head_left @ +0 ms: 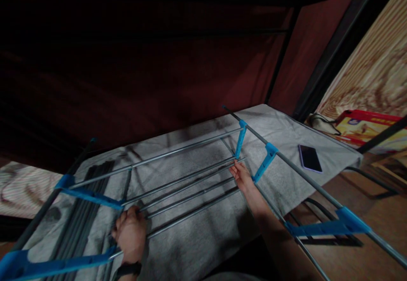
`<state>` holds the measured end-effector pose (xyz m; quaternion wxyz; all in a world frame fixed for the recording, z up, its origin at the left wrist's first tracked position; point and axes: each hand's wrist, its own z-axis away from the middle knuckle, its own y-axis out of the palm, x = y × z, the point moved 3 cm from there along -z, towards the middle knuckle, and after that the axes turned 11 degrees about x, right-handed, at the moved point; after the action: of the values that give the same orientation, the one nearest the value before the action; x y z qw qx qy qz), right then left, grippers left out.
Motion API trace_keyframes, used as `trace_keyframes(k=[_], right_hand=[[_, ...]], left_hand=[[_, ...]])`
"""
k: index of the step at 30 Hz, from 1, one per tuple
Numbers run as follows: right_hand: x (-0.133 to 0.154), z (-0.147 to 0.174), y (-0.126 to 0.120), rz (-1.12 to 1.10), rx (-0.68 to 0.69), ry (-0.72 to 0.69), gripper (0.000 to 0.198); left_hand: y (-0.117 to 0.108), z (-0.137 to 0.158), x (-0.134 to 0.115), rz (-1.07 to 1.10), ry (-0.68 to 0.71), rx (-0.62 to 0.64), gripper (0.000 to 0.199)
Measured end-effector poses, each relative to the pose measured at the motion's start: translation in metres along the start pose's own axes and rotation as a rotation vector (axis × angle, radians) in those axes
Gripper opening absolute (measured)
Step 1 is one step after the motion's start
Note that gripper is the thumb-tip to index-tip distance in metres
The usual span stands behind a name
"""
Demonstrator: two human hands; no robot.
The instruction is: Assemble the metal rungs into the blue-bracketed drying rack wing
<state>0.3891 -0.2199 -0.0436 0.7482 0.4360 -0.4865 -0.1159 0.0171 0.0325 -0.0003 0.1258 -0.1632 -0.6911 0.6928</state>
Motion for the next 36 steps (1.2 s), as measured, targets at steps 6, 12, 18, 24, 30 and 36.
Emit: trace_keyframes(k=[6, 12, 18, 24, 30, 36], right_hand=[[0.002, -0.002, -0.001, 0.046, 0.019, 0.025, 0.033], [0.001, 0.003, 0.004, 0.045, 0.069, 0.025, 0.038], [0.002, 0.003, 0.002, 0.044, -0.030, 0.007, 0.037], [0.004, -0.001, 0.002, 0.081, -0.037, 0.033, 0.026], [0.006, -0.002, 0.001, 0.063, -0.017, 0.066, 0.020], [0.003, -0.002, -0.006, 0.097, -0.038, 0.074, 0.030]], left_hand=[[0.002, 0.000, -0.002, -0.021, -0.022, -0.014, 0.039], [0.001, -0.001, -0.002, -0.019, 0.028, -0.047, 0.038], [0.003, -0.003, -0.001, 0.014, 0.145, -0.042, 0.035], [0.003, -0.002, -0.002, 0.029, 0.204, -0.068, 0.033], [-0.001, 0.001, -0.008, 0.034, 0.211, -0.062, 0.032], [-0.003, 0.002, -0.014, 0.004, 0.210, -0.012, 0.035]])
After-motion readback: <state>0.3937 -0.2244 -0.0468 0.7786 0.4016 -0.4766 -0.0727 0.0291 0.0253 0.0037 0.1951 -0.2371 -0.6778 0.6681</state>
